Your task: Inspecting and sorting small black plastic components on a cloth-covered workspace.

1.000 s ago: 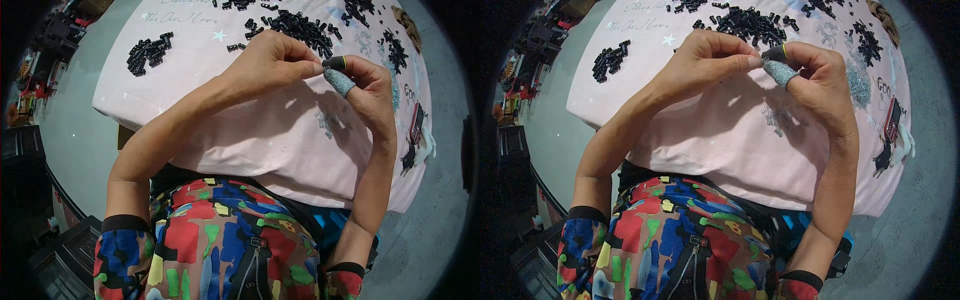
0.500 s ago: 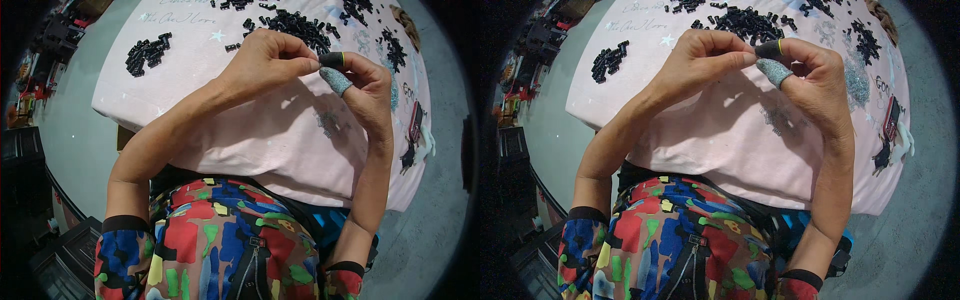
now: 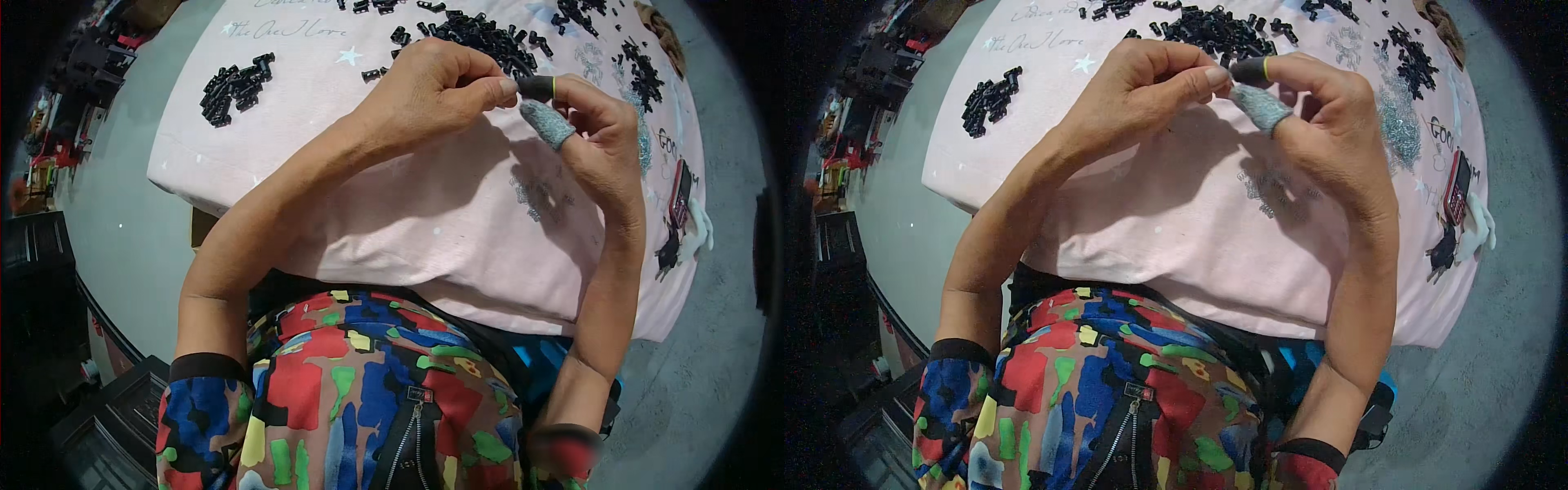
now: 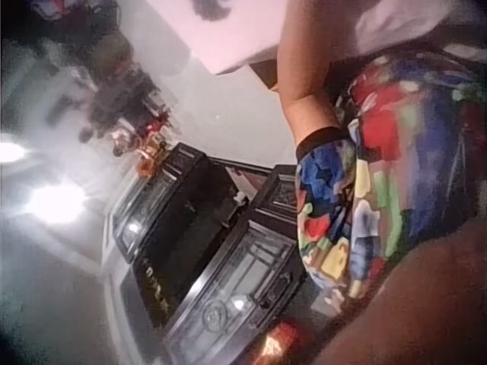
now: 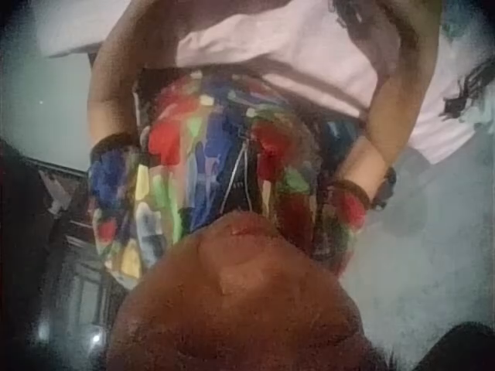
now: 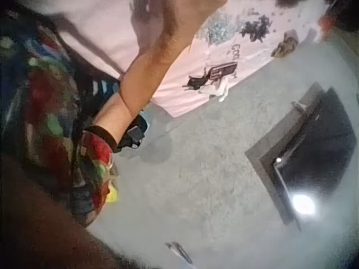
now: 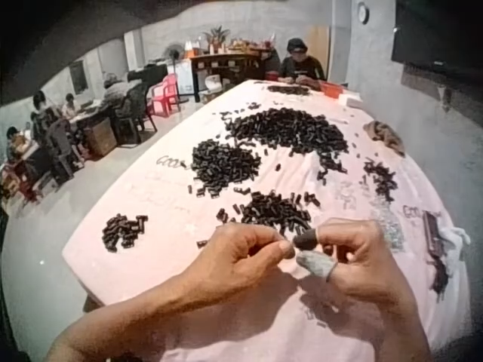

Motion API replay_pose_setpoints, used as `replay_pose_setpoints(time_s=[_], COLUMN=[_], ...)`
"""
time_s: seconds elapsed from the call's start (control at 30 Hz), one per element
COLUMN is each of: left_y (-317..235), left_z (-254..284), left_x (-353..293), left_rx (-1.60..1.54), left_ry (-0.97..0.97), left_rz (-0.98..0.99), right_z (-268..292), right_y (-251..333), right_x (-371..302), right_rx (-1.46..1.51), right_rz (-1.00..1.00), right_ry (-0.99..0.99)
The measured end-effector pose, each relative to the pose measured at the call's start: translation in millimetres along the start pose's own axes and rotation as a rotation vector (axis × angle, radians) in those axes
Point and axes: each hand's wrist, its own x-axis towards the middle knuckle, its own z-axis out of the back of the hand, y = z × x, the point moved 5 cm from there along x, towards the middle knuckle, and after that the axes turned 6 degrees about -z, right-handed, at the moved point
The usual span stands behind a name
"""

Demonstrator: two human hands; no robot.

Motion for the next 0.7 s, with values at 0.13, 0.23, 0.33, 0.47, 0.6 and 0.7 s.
replay_pose_setpoints(time_s=[0.13, 0.23, 0.33, 0.47, 0.6, 0.7], left_y=[0.1, 2.8, 5.7, -18.7, -19.7, -17.2], left_z=[-3.9, -4.9, -1.6, -6.9, -12.3, -1.6], left_x=[3.3, 4.4, 6.1, -0.3, -1.8, -1.8], left_rx=[-0.062, -0.09, -0.107, 0.593, 0.671, 0.609], left_ry=[0.035, 0.018, -0.09, -0.223, -0.171, -0.219], left_rz=[-0.043, -0.055, -0.027, -0.216, -0.255, -0.211], right_z=[-6.2, -7.5, -3.7, 0.1, 0.9, -0.3], right_y=[-2.7, -1.6, 0.9, -10.2, -9.2, -5.8], right_x=[1.5, 2.6, 2.9, 3.1, 2.7, 3.2], right_rx=[0.13, 0.189, 0.131, 0.115, 0.048, 0.102], right_rz=[0.056, 0.041, 0.022, -0.016, -0.057, -0.036], right_ry=[-0.029, -0.047, -0.094, -0.148, -0.141, -0.148])
